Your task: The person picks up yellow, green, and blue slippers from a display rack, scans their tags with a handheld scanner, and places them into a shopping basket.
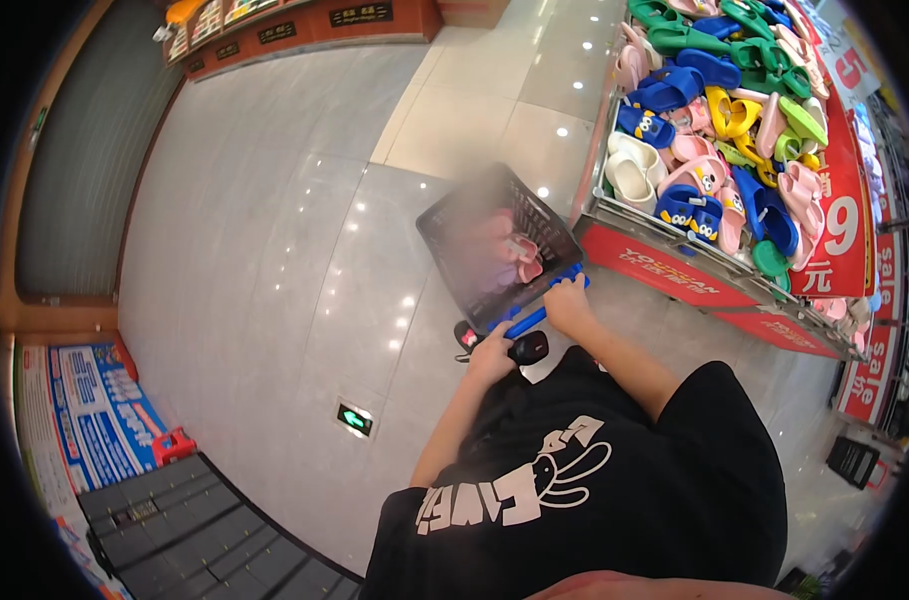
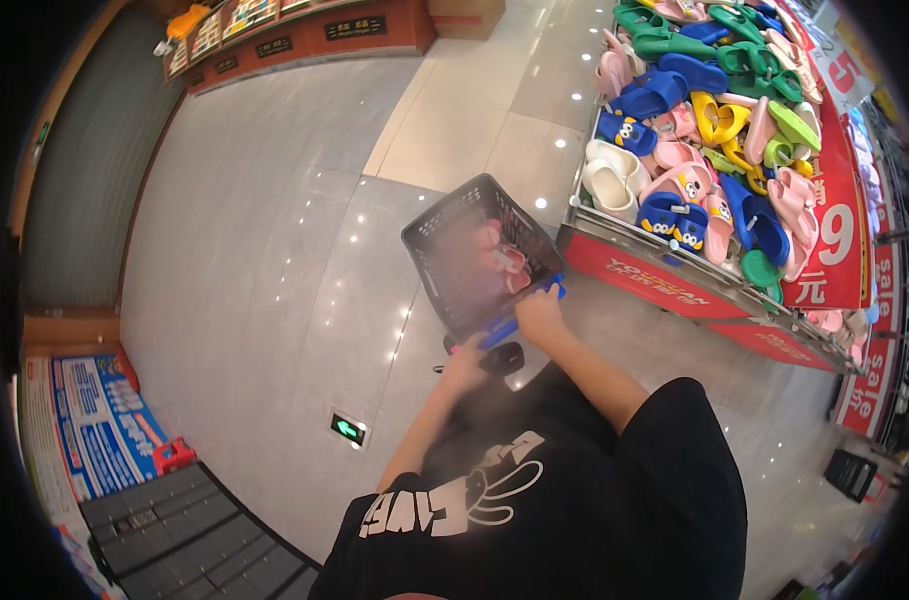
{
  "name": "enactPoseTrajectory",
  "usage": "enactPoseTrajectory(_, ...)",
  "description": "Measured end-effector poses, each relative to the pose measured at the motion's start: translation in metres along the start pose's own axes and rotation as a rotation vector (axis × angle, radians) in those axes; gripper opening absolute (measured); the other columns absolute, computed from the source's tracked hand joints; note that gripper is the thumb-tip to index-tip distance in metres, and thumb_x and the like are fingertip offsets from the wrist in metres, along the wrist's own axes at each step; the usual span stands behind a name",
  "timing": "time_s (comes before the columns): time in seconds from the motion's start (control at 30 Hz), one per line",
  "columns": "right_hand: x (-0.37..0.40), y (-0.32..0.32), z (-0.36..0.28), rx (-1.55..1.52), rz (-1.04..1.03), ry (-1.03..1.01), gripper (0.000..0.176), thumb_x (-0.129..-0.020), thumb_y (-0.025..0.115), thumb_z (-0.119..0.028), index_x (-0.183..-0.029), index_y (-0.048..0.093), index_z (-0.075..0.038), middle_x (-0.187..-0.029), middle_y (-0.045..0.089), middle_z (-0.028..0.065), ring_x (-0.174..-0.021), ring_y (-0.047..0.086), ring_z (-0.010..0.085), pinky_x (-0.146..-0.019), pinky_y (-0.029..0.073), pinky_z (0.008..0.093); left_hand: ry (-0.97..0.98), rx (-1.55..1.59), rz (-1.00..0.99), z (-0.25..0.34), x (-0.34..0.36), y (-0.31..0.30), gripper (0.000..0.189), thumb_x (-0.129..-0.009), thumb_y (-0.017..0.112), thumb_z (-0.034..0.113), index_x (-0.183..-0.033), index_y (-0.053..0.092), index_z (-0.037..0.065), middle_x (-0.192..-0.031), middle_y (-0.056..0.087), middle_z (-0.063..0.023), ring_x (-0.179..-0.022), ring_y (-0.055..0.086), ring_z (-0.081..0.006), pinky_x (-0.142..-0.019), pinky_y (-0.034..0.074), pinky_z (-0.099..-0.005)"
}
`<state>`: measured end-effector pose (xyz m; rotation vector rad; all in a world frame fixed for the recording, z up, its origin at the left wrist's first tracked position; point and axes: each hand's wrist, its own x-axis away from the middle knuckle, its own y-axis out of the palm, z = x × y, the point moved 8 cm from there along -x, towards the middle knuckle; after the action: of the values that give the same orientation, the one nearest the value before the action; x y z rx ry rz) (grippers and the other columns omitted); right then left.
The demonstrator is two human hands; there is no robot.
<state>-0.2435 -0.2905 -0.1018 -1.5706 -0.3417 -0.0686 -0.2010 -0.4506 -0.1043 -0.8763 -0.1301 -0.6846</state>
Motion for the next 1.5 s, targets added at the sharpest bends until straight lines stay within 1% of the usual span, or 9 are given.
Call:
enactPoseTrajectory(0.1, -0.041, -0.002, -0.023, -0.039, -0.119, 0.076, 0.018, -0.076, 0.060, -0.019, -0.087, 0.073, -0.011, -0.087, 0.070, 0.0102, -0.091, 0.064, 0.0283, -0.093, 0.035, 0.0612, 0.041, -0.007, -0.055, -0.036, -0.027, -0.046, 0.026, -0.065, 0.073, 0.011, -0.090, 0.072, 0.002, -0.136, 0.049, -0.0027, -0.105, 0.062, -0.0279, -0.090, 0.050, -0.0385)
enactPoseTrajectory(0.27, -0.119, -0.020, -0.039, -0.132, -0.025, 0.279, 0.015, -0.076, 0.060, -0.017, -0.082, 0.073, -0.010, -0.084, 0.069, 0.0103, -0.088, 0.064, 0.0285, -0.090, 0.037, 0.0589, 0.023, -0.063, -0.015, -0.103, -0.102, -0.100, 0.030, -0.067, 0.075, 0.016, -0.093, 0.070, 0.003, -0.138, 0.048, -0.0053, -0.105, 0.062, -0.0292, -0.090, 0.050, -0.0401)
enactPoseTrajectory(0.4, -0.181, -0.035, -0.026, -0.140, 0.121, 0.413, 0.014, -0.076, 0.061, -0.017, -0.079, 0.072, -0.009, -0.084, 0.070, 0.0107, -0.089, 0.064, 0.0278, -0.089, 0.038, 0.0564, 0.109, -0.135, -0.090, -0.088, -0.164, -0.166, 0.031, -0.066, 0.075, 0.018, -0.094, 0.069, 0.004, -0.138, 0.046, -0.0064, -0.104, 0.062, -0.0325, -0.090, 0.050, -0.0412)
enactPoseTrajectory(0.67, -0.298, -0.081, 0.029, -0.251, 0.073, 0.512, 0.015, -0.077, 0.061, -0.017, -0.083, 0.074, -0.011, -0.086, 0.070, 0.0106, -0.087, 0.065, 0.0286, -0.087, 0.039, 0.0613, 0.139, -0.201, -0.154, -0.069, -0.293, -0.244, 0.029, -0.068, 0.074, 0.017, -0.094, 0.070, 0.005, -0.141, 0.043, -0.0087, -0.106, 0.061, -0.0330, -0.093, 0.049, -0.0415)
enactPoseTrajectory(1.13, -0.477, -0.121, 0.160, -0.322, -0.009, 0.631, 0.018, -0.080, 0.059, -0.020, -0.083, 0.075, -0.013, -0.088, 0.071, 0.0086, -0.089, 0.065, 0.0284, -0.090, 0.038, 0.0610, 0.149, -0.386, -0.297, -0.031, -0.513, -0.320, 0.035, -0.070, 0.074, 0.017, -0.099, 0.067, 0.000, -0.136, 0.043, -0.0098, -0.108, 0.059, -0.0339, -0.095, 0.048, -0.0418)
enactPoseTrajectory(1.2, -0.503, -0.137, 0.182, -0.287, 0.155, 0.637, 0.017, -0.080, 0.059, -0.020, -0.082, 0.074, -0.012, -0.089, 0.071, 0.0089, -0.089, 0.065, 0.0284, -0.090, 0.038, 0.0618, 0.190, -0.396, -0.294, -0.029, -0.552, -0.330, 0.036, -0.070, 0.074, 0.019, -0.101, 0.066, 0.001, -0.136, 0.044, -0.0111, -0.108, 0.059, -0.0352, -0.094, 0.048, -0.0425)
enactPoseTrajectory(1.27, -0.537, -0.133, 0.204, -0.362, 0.079, 0.631, 0.017, -0.080, 0.060, -0.021, -0.084, 0.074, -0.012, -0.090, 0.071, 0.0102, -0.089, 0.065, 0.0285, -0.091, 0.038, 0.0630, 0.342, -0.410, -0.217, -0.034, -0.598, -0.338, 0.039, -0.073, 0.071, 0.019, -0.107, 0.065, 0.002, -0.130, 0.045, -0.0139, -0.102, 0.060, -0.0356, -0.089, 0.049, -0.0415)
enactPoseTrajectory(1.33, -0.569, -0.134, 0.230, -0.370, 0.010, 0.681, 0.017, -0.080, 0.061, -0.022, -0.084, 0.074, -0.012, -0.091, 0.070, 0.0110, -0.091, 0.065, 0.0285, -0.092, 0.038, 0.0633, 0.330, -0.387, -0.276, -0.021, -0.642, -0.356, 0.037, -0.073, 0.070, 0.018, -0.108, 0.065, 0.005, -0.128, 0.046, -0.0142, -0.102, 0.060, -0.0349, -0.089, 0.050, -0.0412)
enactPoseTrajectory(1.5, -0.630, -0.182, 0.280, -0.343, 0.164, 0.749, 0.021, -0.078, 0.064, -0.028, -0.087, 0.074, -0.012, -0.091, 0.070, 0.0118, -0.090, 0.066, 0.0296, -0.094, 0.038, 0.0627, 0.409, -0.435, -0.378, 0.013, -0.738, -0.401, 0.041, -0.072, 0.071, 0.016, -0.111, 0.065, 0.006, -0.127, 0.047, -0.0127, -0.102, 0.060, -0.0333, -0.090, 0.050, -0.0403)
